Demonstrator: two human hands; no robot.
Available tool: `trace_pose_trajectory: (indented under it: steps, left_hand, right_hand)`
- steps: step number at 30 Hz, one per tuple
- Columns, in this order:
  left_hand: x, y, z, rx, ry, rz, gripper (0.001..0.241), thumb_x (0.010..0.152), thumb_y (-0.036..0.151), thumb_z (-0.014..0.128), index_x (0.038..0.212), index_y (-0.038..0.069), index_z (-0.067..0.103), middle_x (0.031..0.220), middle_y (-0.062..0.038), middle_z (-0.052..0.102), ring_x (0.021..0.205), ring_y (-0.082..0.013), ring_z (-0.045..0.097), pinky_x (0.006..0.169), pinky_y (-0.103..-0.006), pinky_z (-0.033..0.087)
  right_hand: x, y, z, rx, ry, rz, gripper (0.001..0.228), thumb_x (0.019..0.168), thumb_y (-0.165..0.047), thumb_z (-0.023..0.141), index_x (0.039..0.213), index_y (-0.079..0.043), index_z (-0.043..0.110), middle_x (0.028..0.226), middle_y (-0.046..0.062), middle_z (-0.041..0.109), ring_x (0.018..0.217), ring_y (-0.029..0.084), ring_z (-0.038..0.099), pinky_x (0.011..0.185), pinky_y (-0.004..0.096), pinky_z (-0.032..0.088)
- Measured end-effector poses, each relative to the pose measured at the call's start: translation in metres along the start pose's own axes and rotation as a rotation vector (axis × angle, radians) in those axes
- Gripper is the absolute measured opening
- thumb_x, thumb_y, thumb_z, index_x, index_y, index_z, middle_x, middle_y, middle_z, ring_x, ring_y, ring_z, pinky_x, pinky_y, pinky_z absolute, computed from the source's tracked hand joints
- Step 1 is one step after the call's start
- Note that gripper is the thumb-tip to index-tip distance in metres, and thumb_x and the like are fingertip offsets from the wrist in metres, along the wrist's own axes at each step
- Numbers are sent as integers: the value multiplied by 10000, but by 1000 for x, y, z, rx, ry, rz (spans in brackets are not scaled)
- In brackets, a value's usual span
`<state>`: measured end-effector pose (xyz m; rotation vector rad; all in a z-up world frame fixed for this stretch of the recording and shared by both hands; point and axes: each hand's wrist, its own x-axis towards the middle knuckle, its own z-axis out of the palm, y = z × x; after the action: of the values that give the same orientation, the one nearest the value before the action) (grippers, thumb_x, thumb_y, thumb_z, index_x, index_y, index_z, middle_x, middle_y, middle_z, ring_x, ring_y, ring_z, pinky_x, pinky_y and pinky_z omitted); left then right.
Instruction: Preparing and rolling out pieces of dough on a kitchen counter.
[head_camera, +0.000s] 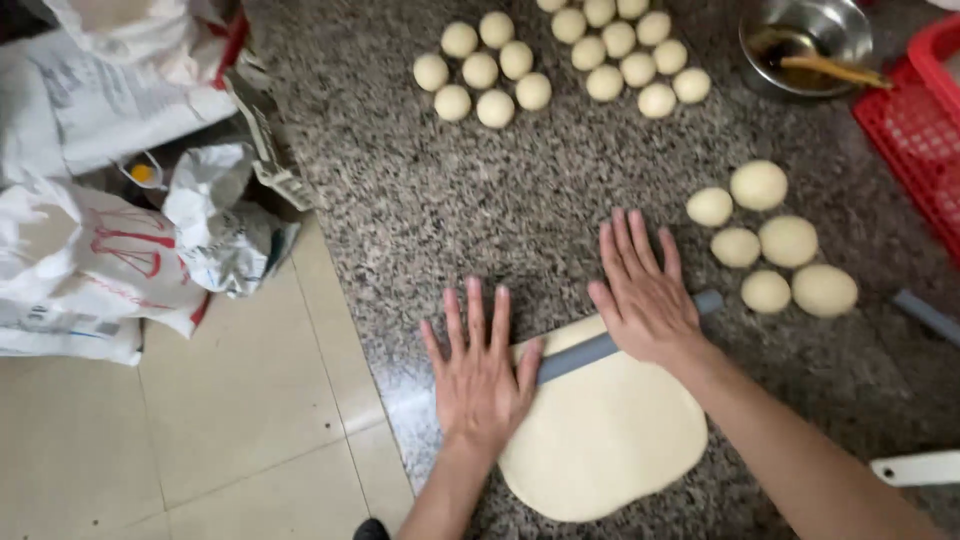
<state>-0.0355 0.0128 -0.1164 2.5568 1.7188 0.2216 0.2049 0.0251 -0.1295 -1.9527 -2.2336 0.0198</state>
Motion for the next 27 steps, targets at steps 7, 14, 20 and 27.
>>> trace_pose_trajectory:
  steps: [7,14,20,27]
  left_hand:
    - [80,-37,6,122,293,23,580,1014,402,394,1532,148,330,1634,-157,173,1511,-370,108,1172,-622,105]
    - [-34,18,-47,-17,-280,102,643,1020,490,137,1541,123,220,1629,-146,124,1503,-319,65,1179,-575,11]
    - [-59,28,-38,-286,-421,225,626,1039,450,173,1498,58,341,1544,-169,350,1446,-319,274,1136,-593,140]
    - [-11,15,-6,-114,-181,-17,646,1022,487,242,1568,145,195,1630,-176,132,1513,-362,18,1168,-615,-9]
  right_hand:
    - [83,13,15,81,398,-54,643,1054,-365,426,1557,3,270,1607,227,254,1497,347,148,1153,590,-10]
    - [-41,1,6,61,138,-53,563,1034,-406,366,1513,-111,383,1604,112,308,1501,305,207,1208,539,118]
    - [-82,3,-29,91,-152,44,594,996,-391,390,1556,-210,303,1588,27,330,1456,252,285,1160,486,250]
    - [-21,-5,-5,115,65,72,647,1028,-410,430,1546,-39,316,1588,204,299,1500,335,163,1189,510,145]
